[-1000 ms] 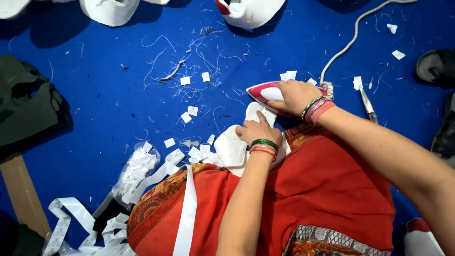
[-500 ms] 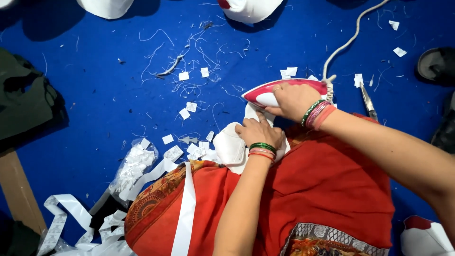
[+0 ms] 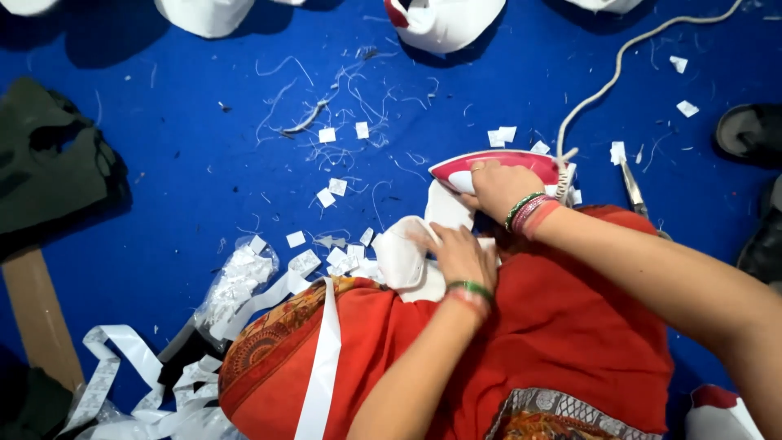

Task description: Ironing and assembling internal reinforcement components for footwear uppers.

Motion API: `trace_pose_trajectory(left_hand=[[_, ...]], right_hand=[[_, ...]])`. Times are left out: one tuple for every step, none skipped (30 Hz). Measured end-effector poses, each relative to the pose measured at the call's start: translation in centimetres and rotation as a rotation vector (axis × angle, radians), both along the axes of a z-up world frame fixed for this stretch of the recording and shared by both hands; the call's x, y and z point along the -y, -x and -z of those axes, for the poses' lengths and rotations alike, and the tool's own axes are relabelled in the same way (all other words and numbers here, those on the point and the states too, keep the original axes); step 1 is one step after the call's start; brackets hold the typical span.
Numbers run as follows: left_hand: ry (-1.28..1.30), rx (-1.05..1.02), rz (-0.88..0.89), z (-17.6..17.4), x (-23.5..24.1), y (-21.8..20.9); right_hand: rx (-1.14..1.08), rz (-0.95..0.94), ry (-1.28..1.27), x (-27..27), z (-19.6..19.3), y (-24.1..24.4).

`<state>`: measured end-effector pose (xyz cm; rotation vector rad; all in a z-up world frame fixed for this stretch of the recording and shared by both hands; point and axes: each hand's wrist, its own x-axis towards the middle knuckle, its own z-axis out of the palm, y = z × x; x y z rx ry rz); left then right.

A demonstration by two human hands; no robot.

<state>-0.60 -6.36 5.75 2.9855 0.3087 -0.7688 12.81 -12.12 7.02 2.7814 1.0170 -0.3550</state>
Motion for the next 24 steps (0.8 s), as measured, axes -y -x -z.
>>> trace_pose_trajectory(left_hand=[[-0.004, 0.003, 0.001, 0.1, -0.5, 1.1], [0.068, 0.12, -0.041, 0.2, -1.1, 2.2], [0.141, 0.236, -0.088, 0.3, -1.6, 3.4], [0.138, 0.239, -0.093, 0.2, -1.9, 3.7], [0.141, 0.233, -0.033, 0.2, -2.2, 4.1], [0.143, 0.228, 0.028, 0.2, -2.7, 4.4], [0.142, 0.227, 0.021, 0.9, -2.5, 4.6], [0.123, 0.266, 0.026, 1.7, -2.4, 4.8], [0.104, 0.307, 0.038, 2.5, -2.3, 4.7], [0.104, 0.308, 0.038, 2.4, -2.3, 4.6], [0.091, 0.29, 0.053, 2.2, -2.3, 4.5], [0.078, 0.273, 0.068, 2.1, -2.3, 4.3], [0.077, 0.271, 0.071, 1.9, -2.4, 4.0], [0.065, 0.239, 0.083, 1.7, -2.4, 3.7], [0.055, 0.205, 0.092, 1.5, -2.2, 3.7], [0.057, 0.202, 0.092, 1.6, -2.1, 3.8], [0.057, 0.209, 0.087, 1.7, -2.1, 3.6], [0.056, 0.216, 0.082, 1.8, -2.1, 3.5], [0.056, 0.218, 0.081, 1.9, -1.9, 3.6], [0.062, 0.232, 0.067, 2.0, -1.8, 3.7], [0.062, 0.245, 0.058, 2.1, -2.0, 3.8], [0.056, 0.245, 0.061, 1.7, -2.4, 3.6], [0.051, 0.24, 0.077, 1.4, -2.3, 3.7], [0.046, 0.235, 0.093, 1.1, -2.2, 3.7]], right_hand=[[0.003, 0.001, -0.004, 0.2, 0.3, -0.5], [0.007, -0.007, -0.049, 0.3, 0.7, -1.0], [0.008, -0.022, -0.092, 0.4, 1.1, -1.4], [0.01, -0.027, -0.095, 0.1, 0.0, -1.4], [0.038, -0.019, -0.114, -0.2, -1.1, -1.2], [0.066, -0.011, -0.132, -0.6, -2.2, -1.2], [0.063, -0.017, -0.133, -1.1, -3.0, -0.8], [0.047, 0.021, -0.152, -1.7, -3.8, -0.5], [0.033, 0.067, -0.171, -2.1, -4.6, -0.3], [0.034, 0.067, -0.171, -2.5, -3.8, 0.0], [-0.05, 0.029, -0.146, -2.9, -2.9, 0.4], [-0.135, -0.009, -0.12, -3.2, -2.1, 0.7], [-0.136, -0.006, -0.122, -3.7, -1.3, 0.4], [-0.096, -0.012, -0.095, -4.1, -0.6, 0.2], [-0.059, -0.021, -0.065, -4.4, 0.2, 0.2], [-0.061, -0.021, -0.064, -4.5, 0.2, -0.2], [-0.035, -0.02, -0.132, -4.7, 0.0, -0.9], [-0.008, -0.02, -0.2, -4.9, -0.2, -1.5], [-0.006, -0.021, -0.201, -4.6, -0.9, -1.4], [-0.078, -0.014, -0.169, -4.3, -1.5, -1.4], [-0.151, -0.004, -0.144, -4.4, -2.1, -1.4], [-0.15, -0.001, -0.151, -4.0, -1.7, -1.5], [-0.158, -0.088, -0.075, -3.4, -1.1, -1.4], [-0.166, -0.175, 0.002, -2.8, -0.5, -1.3]])
